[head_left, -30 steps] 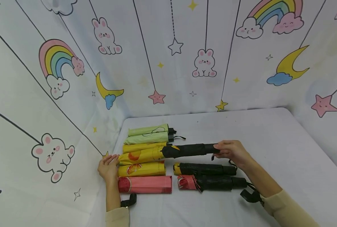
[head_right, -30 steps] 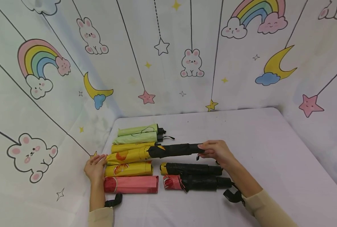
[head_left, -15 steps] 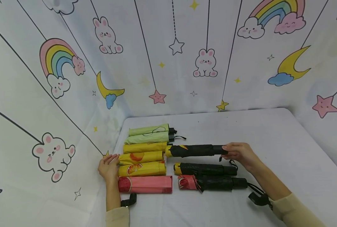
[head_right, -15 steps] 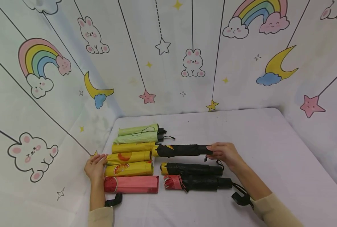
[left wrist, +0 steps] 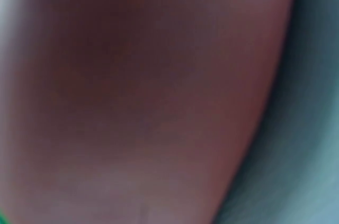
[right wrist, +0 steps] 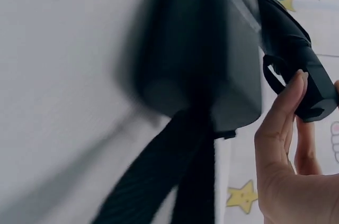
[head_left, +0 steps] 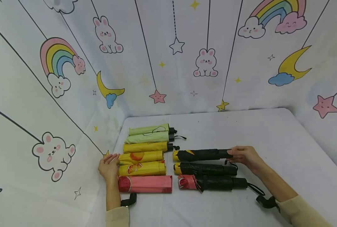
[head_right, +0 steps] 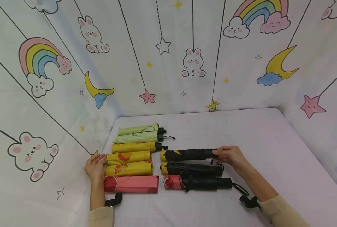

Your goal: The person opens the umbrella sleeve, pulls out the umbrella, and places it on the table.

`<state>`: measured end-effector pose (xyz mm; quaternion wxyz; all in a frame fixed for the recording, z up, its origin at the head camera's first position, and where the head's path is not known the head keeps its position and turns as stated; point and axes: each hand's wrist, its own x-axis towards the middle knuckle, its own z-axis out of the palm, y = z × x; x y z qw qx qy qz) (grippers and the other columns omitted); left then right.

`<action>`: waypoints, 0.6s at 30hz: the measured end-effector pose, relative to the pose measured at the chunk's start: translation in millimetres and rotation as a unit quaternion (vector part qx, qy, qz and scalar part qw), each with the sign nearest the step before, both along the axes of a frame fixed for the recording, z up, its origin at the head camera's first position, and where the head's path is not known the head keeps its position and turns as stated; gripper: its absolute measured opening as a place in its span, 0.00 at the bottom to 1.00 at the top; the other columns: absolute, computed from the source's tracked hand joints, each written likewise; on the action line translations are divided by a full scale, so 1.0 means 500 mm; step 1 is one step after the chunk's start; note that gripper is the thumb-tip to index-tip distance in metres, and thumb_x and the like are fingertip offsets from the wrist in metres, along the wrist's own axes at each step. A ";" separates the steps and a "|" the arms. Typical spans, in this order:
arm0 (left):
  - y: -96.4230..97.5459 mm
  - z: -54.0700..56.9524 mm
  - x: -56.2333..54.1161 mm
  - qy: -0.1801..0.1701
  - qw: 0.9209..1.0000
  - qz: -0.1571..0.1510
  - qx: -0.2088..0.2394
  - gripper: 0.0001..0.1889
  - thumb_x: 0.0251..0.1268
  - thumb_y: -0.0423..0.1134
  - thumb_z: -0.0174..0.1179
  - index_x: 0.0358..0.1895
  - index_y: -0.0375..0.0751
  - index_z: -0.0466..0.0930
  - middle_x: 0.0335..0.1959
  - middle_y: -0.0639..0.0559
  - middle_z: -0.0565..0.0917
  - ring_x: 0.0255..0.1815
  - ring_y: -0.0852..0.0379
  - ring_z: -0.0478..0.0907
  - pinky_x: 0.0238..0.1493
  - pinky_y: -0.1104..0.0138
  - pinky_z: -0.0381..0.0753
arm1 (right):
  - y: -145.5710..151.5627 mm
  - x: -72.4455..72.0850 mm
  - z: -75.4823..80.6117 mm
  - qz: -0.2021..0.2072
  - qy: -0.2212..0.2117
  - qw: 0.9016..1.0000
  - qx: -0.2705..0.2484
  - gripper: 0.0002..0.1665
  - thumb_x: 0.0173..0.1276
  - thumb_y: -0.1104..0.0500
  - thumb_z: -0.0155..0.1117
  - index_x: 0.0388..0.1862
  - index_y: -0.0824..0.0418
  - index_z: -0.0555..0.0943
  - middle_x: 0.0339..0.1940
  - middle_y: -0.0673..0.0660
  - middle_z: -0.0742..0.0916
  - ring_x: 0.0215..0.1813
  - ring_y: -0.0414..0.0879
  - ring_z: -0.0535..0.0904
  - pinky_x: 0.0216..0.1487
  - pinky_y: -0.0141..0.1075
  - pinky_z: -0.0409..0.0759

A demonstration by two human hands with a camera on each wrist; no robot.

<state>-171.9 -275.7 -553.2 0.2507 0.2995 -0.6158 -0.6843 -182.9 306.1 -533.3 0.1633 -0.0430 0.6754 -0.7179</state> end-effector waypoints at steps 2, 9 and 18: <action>0.000 0.000 0.001 -0.001 1.000 0.002 0.000 0.27 0.61 0.14 0.64 0.64 0.24 0.70 0.55 0.28 0.83 0.48 0.50 0.90 0.47 0.70 0.88 | 0.005 -0.002 -0.008 0.009 0.000 1.000 0.024 0.12 0.76 0.60 0.66 0.48 0.70 0.86 0.41 0.55 0.90 0.47 0.58 0.91 0.54 0.46 0.89; -0.001 0.001 0.000 0.007 1.000 0.001 0.011 0.25 0.62 0.14 0.62 0.62 0.23 0.71 0.56 0.26 0.82 0.48 0.49 0.90 0.49 0.68 0.88 | 0.017 -0.003 -0.015 0.050 0.063 0.978 0.195 0.26 0.73 0.53 0.72 0.62 0.69 0.83 0.53 0.64 0.90 0.47 0.56 0.91 0.50 0.37 0.88; -0.005 0.000 -0.005 0.008 1.000 -0.019 0.002 0.23 0.63 0.15 0.61 0.62 0.22 0.71 0.57 0.23 0.81 0.44 0.54 0.90 0.44 0.73 0.87 | 0.000 -0.013 0.000 0.091 0.118 0.923 0.355 0.20 0.71 0.43 0.72 0.53 0.53 0.91 0.42 0.49 0.92 0.51 0.52 0.87 0.52 0.54 0.84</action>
